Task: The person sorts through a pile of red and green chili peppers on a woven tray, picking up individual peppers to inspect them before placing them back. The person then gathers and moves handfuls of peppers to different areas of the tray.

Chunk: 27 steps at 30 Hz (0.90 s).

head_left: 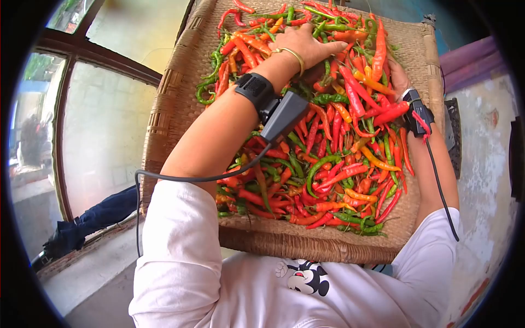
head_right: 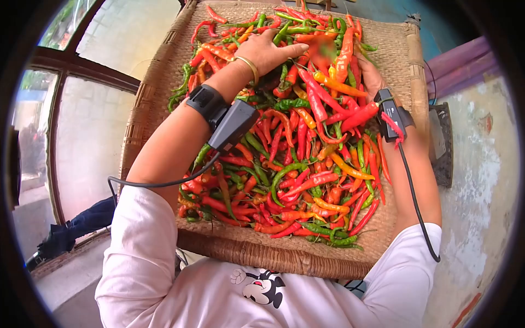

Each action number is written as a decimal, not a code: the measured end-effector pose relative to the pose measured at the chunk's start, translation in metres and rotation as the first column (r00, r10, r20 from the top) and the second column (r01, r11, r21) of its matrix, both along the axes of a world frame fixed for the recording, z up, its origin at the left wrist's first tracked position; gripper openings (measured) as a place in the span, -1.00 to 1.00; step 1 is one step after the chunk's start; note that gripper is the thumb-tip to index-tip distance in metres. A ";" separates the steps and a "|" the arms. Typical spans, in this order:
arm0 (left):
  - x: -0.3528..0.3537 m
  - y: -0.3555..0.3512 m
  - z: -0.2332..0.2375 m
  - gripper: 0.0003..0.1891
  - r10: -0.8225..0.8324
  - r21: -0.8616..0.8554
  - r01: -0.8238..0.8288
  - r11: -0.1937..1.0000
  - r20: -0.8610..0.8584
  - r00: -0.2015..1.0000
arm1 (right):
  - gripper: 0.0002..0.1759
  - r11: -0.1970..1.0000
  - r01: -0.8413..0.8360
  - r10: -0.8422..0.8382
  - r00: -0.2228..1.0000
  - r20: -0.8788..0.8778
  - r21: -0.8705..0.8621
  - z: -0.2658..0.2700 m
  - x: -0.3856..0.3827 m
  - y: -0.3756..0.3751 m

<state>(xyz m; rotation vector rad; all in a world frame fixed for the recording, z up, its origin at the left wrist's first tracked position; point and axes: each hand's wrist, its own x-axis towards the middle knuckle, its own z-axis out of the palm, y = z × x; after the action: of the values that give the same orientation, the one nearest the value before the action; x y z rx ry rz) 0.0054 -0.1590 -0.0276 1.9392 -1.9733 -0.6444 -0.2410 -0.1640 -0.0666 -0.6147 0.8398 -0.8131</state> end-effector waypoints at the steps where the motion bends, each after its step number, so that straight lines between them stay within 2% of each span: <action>1: -0.003 0.003 0.002 0.02 0.010 -0.023 -0.010 1.000 -0.011 1.000 | -0.49 1.000 0.008 -0.008 1.000 0.007 0.005 0.000 0.002 -0.002; 6: -0.017 0.027 0.016 -0.06 -0.011 -0.130 -0.007 0.991 -0.137 0.990 | -0.50 0.998 0.067 -0.068 0.997 0.023 0.018 0.011 0.013 0.010; 9: -0.026 0.043 0.027 -0.09 -0.012 -0.186 -0.017 0.982 -0.155 0.988 | -0.43 0.976 -0.119 0.154 0.971 0.185 -0.185 0.043 0.032 0.027; 10: -0.027 0.048 0.032 -0.10 -0.018 -0.221 -0.021 0.975 -0.173 0.985 | -0.42 0.972 -0.027 0.107 0.936 0.336 -0.234 0.042 0.039 0.046; 13: -0.029 0.063 0.045 -0.12 -0.071 -0.306 -0.017 0.952 -0.275 0.959 | -0.42 0.981 -0.069 0.118 0.953 0.279 -0.179 0.066 0.033 0.040; 14: -0.029 0.069 0.049 -0.12 -0.091 -0.350 -0.021 0.937 -0.300 0.949 | -0.40 0.983 -0.014 0.045 0.985 0.164 -0.186 0.065 0.025 0.038; 17: -0.029 0.096 0.073 -0.13 -0.147 -0.471 0.004 0.882 -0.268 0.952 | -0.39 0.984 0.015 0.028 0.972 0.232 -0.180 0.104 0.042 0.083; 19: -0.025 0.122 0.095 -0.18 -0.185 -0.506 0.026 0.862 -0.266 0.946 | -0.40 0.970 0.011 0.060 0.959 0.278 -0.244 0.120 0.048 0.108; 21: -0.020 0.149 0.115 -0.25 -0.218 -0.459 0.087 0.884 -0.241 0.946 | -0.41 0.969 0.088 -0.032 0.972 0.235 -0.233 0.141 0.057 0.140; 22: -0.018 0.163 0.118 -0.29 -0.244 -0.531 0.083 0.843 -0.240 0.940 | -0.42 0.952 0.149 -0.092 0.972 0.215 -0.269 0.139 0.060 0.147; 23: -0.015 0.177 0.119 -0.29 -0.247 -0.534 0.086 0.841 -0.238 0.940 | -0.43 0.948 0.144 -0.071 0.965 0.252 -0.284 0.145 0.064 0.164; 25: -0.006 0.200 0.118 -0.31 -0.317 -0.550 0.170 0.818 -0.185 0.930 | -0.51 0.980 0.043 0.015 0.956 0.292 -0.193 0.141 0.061 0.187; 27: 0.001 0.216 0.110 -0.34 -0.349 -0.580 0.194 0.791 -0.167 0.922 | -0.50 0.988 -0.043 0.105 0.896 0.431 -0.151 0.128 0.058 0.203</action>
<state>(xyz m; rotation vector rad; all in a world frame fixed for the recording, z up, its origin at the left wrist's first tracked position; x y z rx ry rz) 0.0068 0.0568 0.0823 1.1645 -1.9929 -0.3141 -0.1835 0.0386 0.0618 -0.5518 0.3464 -0.9012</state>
